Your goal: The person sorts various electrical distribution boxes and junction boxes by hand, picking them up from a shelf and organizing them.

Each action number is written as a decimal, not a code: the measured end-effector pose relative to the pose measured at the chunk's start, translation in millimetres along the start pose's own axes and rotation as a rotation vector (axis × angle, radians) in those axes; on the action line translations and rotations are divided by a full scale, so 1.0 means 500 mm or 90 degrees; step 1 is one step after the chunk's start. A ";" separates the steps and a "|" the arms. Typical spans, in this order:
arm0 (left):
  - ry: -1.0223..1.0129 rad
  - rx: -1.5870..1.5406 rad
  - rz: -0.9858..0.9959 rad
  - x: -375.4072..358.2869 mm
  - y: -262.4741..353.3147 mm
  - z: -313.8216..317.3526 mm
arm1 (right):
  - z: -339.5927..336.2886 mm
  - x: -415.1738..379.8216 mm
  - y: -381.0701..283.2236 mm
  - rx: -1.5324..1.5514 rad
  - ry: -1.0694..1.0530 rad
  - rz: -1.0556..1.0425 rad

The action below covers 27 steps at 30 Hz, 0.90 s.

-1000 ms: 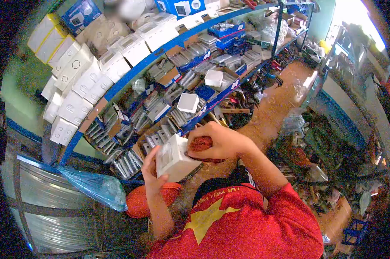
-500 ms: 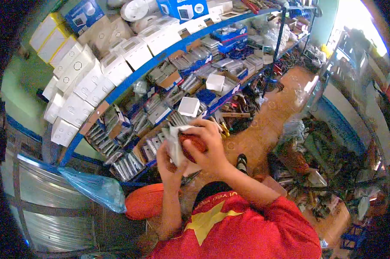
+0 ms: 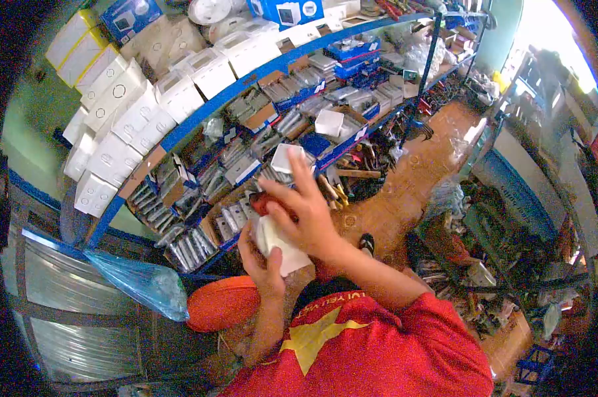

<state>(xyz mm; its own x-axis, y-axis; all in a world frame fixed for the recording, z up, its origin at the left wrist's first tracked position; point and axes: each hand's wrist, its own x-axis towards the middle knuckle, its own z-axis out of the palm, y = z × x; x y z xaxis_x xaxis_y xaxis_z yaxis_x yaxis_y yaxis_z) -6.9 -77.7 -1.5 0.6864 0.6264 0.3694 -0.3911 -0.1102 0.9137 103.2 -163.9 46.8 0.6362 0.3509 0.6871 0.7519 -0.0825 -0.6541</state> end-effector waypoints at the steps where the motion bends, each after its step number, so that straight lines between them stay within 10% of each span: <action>1: 0.019 -0.007 0.012 0.001 -0.008 -0.002 | 0.014 -0.021 -0.001 0.011 -0.020 -0.027; 5: 0.136 -0.070 -0.040 0.028 -0.021 -0.027 | 0.036 -0.129 -0.038 0.105 -0.086 -0.037; 17: -0.055 -0.310 -0.262 0.043 -0.041 -0.086 | 0.004 -0.096 -0.018 0.363 -0.094 0.052; 27: -0.146 -0.317 -0.286 0.024 0.013 -0.058 | 0.006 -0.022 -0.064 0.101 -0.049 0.065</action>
<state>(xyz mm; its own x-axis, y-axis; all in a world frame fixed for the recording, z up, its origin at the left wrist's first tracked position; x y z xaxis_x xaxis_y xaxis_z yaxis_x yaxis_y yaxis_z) -19.0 -48.5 4.1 0.9373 0.3447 0.0518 -0.2368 0.5208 0.8202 71.8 -162.3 59.2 0.6884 0.4184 0.5925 0.6435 0.0244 -0.7650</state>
